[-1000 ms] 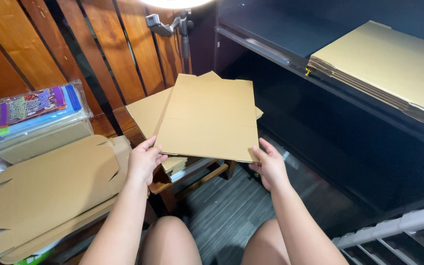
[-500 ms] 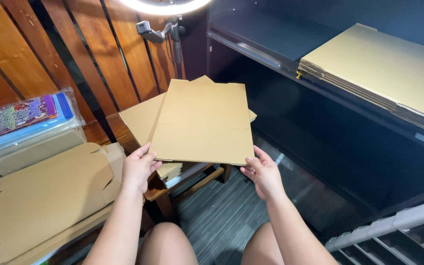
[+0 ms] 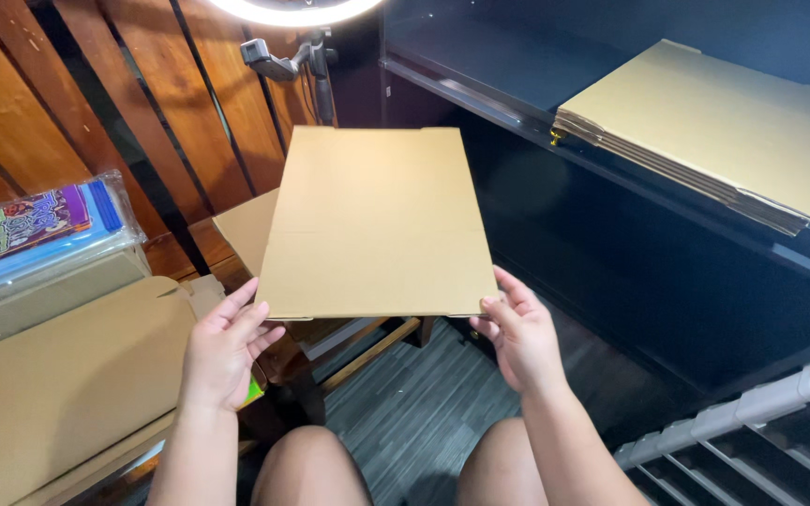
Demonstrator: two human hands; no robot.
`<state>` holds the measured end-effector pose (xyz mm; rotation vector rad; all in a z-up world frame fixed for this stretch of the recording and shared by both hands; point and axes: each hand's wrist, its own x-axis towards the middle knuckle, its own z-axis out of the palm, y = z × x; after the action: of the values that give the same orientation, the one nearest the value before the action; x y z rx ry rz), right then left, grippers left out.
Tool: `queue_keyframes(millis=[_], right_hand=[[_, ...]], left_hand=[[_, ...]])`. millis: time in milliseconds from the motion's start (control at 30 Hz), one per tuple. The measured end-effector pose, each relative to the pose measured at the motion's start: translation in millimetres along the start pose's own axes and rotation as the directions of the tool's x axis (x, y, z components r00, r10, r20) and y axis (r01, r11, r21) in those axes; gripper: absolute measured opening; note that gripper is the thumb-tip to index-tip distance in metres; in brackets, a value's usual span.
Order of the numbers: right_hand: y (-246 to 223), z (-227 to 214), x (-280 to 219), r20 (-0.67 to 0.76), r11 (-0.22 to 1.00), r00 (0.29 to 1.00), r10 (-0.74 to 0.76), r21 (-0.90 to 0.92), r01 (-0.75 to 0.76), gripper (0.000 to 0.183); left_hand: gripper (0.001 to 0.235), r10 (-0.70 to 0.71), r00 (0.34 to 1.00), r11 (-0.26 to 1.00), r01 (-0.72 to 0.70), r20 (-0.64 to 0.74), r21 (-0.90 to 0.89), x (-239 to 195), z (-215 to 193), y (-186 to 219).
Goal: The person repeatedly picks up flat cardboard pieces from a stack on a small wooden stool and places them onto a black shelf to the right. The hands handle the cardboard directly without tools.
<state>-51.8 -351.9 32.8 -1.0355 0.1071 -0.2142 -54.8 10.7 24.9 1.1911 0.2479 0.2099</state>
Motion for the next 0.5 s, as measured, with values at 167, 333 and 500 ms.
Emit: queue_keyframes(millis=[167,333,500], right_hand=[[-38.2,2.3,-10.3,0.017,0.996,0.996,-0.093,0.001,0.093,0.056],[-73.7,-2.4,-13.6,0.015,0.982,0.983,-0.185,0.031,0.185,0.054],[-103.0,-17.0,-8.4,-0.011,0.957,0.958,-0.285,0.049,0.285,0.050]], left_hand=[[0.050,0.041,0.999,0.999,-0.041,0.035,-0.006,-26.3,20.8,37.2],[0.052,0.050,0.993,0.999,-0.048,0.108,-0.022,-35.8,44.3,58.3],[0.055,0.131,0.967,0.991,-0.118,0.217,-0.069,-41.4,81.7,75.6]])
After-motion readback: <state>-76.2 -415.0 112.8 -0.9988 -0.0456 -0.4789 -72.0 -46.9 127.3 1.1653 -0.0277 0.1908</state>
